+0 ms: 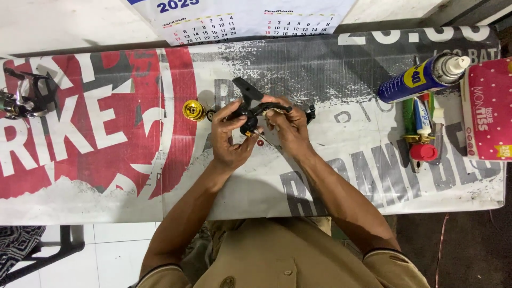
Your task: The person sits on the floor and cleans a disassembled fishing reel using a white cloth. They wipe the black reel body and handle, then clean a gold-colored spool and other small components before reassembling the reel.
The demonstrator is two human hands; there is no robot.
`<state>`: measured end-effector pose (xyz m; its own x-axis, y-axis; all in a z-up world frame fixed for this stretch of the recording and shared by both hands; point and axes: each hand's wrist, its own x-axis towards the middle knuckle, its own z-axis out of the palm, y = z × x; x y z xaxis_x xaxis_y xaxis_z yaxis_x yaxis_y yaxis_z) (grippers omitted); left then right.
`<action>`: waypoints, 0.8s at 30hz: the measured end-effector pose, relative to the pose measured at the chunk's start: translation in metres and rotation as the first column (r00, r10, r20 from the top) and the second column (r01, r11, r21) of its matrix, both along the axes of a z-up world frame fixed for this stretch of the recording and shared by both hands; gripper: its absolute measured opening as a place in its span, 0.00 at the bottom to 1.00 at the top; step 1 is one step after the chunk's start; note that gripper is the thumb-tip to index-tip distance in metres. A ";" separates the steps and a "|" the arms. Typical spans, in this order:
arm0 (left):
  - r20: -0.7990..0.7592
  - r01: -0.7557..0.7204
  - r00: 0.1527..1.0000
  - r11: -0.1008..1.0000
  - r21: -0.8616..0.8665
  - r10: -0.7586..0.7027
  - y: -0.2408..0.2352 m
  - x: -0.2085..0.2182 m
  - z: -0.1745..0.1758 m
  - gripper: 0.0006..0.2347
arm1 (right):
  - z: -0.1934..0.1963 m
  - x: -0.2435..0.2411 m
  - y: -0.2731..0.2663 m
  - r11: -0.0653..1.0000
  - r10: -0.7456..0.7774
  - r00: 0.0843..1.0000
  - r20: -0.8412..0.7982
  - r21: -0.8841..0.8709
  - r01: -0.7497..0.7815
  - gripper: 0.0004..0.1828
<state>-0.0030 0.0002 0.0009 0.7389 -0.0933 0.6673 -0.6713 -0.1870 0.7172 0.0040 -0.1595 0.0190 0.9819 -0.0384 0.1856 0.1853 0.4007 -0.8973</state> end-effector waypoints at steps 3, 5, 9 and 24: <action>-0.062 0.045 0.997 0.987 -0.153 -0.055 0.000 -0.001 -0.001 0.13 | 0.011 -0.002 0.001 0.999 0.034 0.999 0.041 0.005 -0.034 0.18; -0.036 0.029 0.999 0.990 -0.140 -0.034 0.000 0.001 -0.001 0.15 | 0.012 -0.005 0.003 0.998 0.066 0.997 0.026 -0.025 -0.065 0.21; -0.003 0.034 0.999 0.992 -0.122 -0.035 -0.001 -0.001 -0.003 0.15 | 0.000 -0.006 0.004 0.997 0.078 0.997 -0.019 -0.019 -0.078 0.21; -0.133 0.084 0.982 0.940 -0.331 -0.134 -0.009 0.001 0.001 0.21 | -0.003 -0.006 -0.004 0.995 0.077 0.986 0.147 -0.077 -0.066 0.18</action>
<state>-0.0024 -0.0090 0.0021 0.8308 0.0228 0.5562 -0.5535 0.1398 0.8210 -0.0024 -0.1631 0.0155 0.9425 0.0496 0.3306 0.2930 0.3537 -0.8883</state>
